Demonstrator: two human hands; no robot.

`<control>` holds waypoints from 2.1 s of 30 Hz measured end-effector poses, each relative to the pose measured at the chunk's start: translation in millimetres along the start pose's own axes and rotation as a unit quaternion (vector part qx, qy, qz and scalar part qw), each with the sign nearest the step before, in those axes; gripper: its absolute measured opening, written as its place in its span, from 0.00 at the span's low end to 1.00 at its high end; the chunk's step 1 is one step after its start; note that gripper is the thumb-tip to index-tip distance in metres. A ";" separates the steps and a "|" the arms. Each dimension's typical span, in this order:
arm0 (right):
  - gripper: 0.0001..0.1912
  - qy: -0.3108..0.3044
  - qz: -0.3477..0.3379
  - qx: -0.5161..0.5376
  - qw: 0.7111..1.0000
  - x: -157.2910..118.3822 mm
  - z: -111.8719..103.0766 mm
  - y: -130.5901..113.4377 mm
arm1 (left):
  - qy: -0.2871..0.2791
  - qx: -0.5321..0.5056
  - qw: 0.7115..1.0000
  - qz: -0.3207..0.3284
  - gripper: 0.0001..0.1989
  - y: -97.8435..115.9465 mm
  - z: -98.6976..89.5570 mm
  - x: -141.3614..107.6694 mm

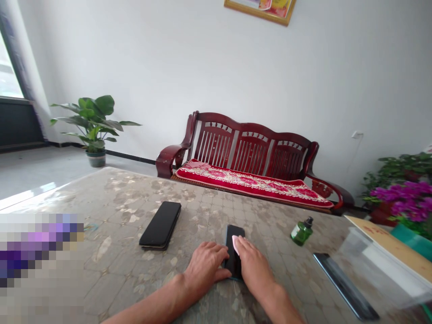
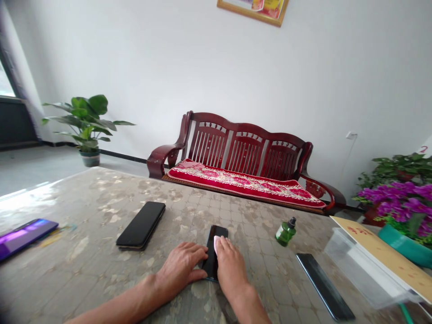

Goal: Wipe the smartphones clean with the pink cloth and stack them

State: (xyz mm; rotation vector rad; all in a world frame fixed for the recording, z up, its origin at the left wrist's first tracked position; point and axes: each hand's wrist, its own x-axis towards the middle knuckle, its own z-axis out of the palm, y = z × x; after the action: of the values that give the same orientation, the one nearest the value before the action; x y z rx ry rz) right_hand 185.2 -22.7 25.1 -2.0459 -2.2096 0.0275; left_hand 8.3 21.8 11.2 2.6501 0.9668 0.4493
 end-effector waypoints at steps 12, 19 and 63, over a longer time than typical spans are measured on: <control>0.30 0.001 0.014 -0.027 1.000 -5.7 1.1 -8.4 | 0.004 0.013 1.000 -0.017 0.26 0.0 -1.0 1.6; 0.27 0.035 -0.030 0.010 0.999 -22.7 1.3 -6.8 | 0.002 -0.004 1.000 -0.014 0.26 -1.9 0.6 2.5; 0.12 0.165 -0.093 -0.001 0.982 -28.1 11.9 -0.1 | 0.008 0.000 1.000 0.006 0.32 -4.6 -1.1 -0.2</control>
State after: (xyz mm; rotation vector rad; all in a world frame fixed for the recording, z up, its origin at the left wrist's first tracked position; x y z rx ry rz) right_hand 185.9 -49.8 10.9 -1.6884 -2.1733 -0.3089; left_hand 5.1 25.2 10.5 2.6566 0.9558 0.4735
